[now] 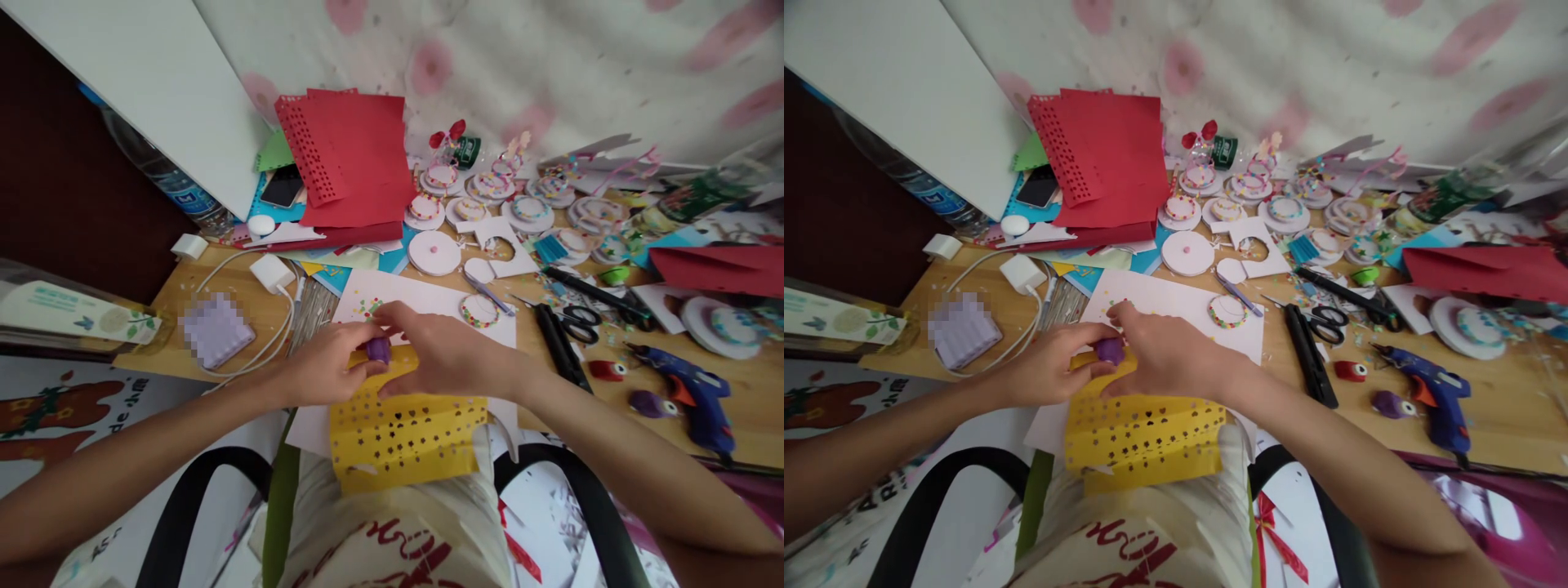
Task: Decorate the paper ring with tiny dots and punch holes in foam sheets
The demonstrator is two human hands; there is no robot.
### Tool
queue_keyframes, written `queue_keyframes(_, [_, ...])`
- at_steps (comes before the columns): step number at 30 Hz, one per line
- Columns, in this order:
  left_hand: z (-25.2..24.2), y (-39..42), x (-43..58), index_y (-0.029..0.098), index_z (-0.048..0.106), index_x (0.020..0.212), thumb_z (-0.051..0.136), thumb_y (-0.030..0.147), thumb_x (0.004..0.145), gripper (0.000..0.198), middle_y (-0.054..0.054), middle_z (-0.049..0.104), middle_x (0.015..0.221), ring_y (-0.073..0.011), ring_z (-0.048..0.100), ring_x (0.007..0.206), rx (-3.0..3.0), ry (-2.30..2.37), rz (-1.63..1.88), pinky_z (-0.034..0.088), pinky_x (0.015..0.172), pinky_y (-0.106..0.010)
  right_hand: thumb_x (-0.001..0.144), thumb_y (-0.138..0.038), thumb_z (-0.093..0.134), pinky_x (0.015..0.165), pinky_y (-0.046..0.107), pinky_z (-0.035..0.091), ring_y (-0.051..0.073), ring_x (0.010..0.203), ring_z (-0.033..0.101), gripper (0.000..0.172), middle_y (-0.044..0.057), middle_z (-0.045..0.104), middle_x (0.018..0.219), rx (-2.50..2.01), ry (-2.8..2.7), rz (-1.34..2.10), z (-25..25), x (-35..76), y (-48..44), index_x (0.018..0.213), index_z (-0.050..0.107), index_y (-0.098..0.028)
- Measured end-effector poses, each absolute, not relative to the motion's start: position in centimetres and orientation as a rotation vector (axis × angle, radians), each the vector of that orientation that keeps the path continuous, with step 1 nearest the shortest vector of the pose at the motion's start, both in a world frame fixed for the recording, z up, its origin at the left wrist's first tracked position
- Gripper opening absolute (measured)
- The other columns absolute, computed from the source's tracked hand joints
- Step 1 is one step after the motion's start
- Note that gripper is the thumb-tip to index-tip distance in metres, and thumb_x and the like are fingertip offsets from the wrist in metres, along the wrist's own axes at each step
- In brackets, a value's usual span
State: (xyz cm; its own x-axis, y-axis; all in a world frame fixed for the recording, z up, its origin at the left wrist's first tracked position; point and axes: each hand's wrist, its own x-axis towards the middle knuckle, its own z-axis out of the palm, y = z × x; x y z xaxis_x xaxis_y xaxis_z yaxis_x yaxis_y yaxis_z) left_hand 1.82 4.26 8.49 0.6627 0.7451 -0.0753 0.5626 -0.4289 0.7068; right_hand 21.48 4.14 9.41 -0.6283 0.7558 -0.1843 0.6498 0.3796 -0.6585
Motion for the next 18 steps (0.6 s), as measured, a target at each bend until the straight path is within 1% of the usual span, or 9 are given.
queue_keyframes(3, [7.9,4.8,2.0,0.017,0.06,0.093,0.054,0.014,0.076,0.018,-0.006,0.07,0.09,-0.021,0.066,0.084,2.162,0.993,0.351,0.051,0.073,-0.031,0.077,-0.035,0.073,0.063,0.029,0.042,0.022,0.077,0.064,0.034,0.007,0.069,0.089,-1.254,-2.56,1.05,9.1,20.4,5.1,0.1,0.056,-0.015])
queue_keyframes(4, [7.7,4.9,2.1,0.016,0.06,0.093,0.053,0.013,0.075,0.019,-0.007,0.069,0.09,-0.0217,0.066,0.084,2.171,1.004,0.353,0.051,0.073,-0.031,0.078,-0.032,0.072,0.062,0.028,0.041,0.021,0.075,0.063,0.029,0.007,0.069,0.086,-1.258,-2.554,1.036,9.0,20.1,5.4,0.095,0.057,-0.015])
queue_keyframes(6, [7.4,5.3,2.1,0.016,0.06,0.094,0.053,0.013,0.076,0.02,-0.007,0.069,0.091,-0.0228,0.066,0.086,2.18,1.04,0.352,0.052,0.075,-0.033,0.077,-0.029,0.072,0.062,0.027,0.04,0.02,0.076,0.063,0.028,0.007,0.069,0.087,-1.276,-2.521,1.018,8.6,19.8,5.9,0.094,0.056,-0.015])
queue_keyframes(8, [7.1,5.8,2.1,0.016,0.061,0.095,0.054,0.014,0.077,0.02,-0.007,0.069,0.091,-0.0231,0.066,0.088,2.163,1.073,0.344,0.052,0.077,-0.033,0.077,-0.028,0.072,0.063,0.026,0.04,0.02,0.078,0.064,0.03,0.008,0.069,0.09,-1.267,-2.524,1.031,8.4,19.9,6.4,0.098,0.056,-0.014])
queue_keyframes(11, [6.8,6.5,1.9,0.016,0.063,0.094,0.056,0.018,0.079,0.016,-0.007,0.07,0.091,-0.023,0.067,0.087,2.125,1.073,0.303,0.052,0.077,-0.033,0.079,-0.035,0.07,0.064,0.026,0.04,0.022,0.084,0.065,0.036,0.009,0.07,0.096,-1.271,-2.61,1.035,8.2,20.7,7.1,0.106,0.058,-0.015])
queue_keyframes(13, [6.7,7.1,1.6,0.016,0.065,0.095,0.06,0.023,0.08,0.017,-0.006,0.071,0.091,-0.0225,0.067,0.087,2.094,1.047,0.295,0.052,0.079,-0.033,0.082,-0.039,0.066,0.063,0.027,0.038,0.024,0.086,0.066,0.034,0.009,0.072,0.097,-1.323,-2.704,0.976,8.2,21.5,7.4,0.107,0.062,-0.017])
queue_keyframes(14, [6.6,7.3,1.5,0.016,0.065,0.096,0.061,0.026,0.081,0.019,-0.006,0.071,0.092,-0.022,0.067,0.088,2.066,1.027,0.301,0.052,0.081,-0.033,0.084,-0.039,0.062,0.062,0.028,0.036,0.025,0.086,0.066,0.029,0.008,0.072,0.095,-1.356,-2.749,0.925,8.2,21.8,7.5,0.104,0.065,-0.018])
queue_keyframes(16, [6.4,7.7,1.0,0.016,0.066,0.099,0.064,0.03,0.081,0.023,-0.005,0.07,0.097,-0.021,0.066,0.092,1.974,0.998,0.334,0.052,0.085,-0.032,0.089,-0.032,0.054,0.06,0.028,0.033,0.024,0.084,0.066,0.02,0.007,0.073,0.09,-1.394,-2.806,0.823,8.0,22.3,7.5,0.095,0.069,-0.02])
queue_keyframes(18, [6.3,8.1,0.4,0.017,0.065,0.103,0.065,0.035,0.081,0.029,-0.006,0.069,0.101,-0.0214,0.065,0.095,1.859,0.983,0.375,0.052,0.086,-0.033,0.09,-0.023,0.048,0.059,0.028,0.031,0.022,0.082,0.066,0.023,0.005,0.074,0.086,-1.399,-2.819,0.767,7.6,22.6,7.3,0.089,0.071,-0.021])
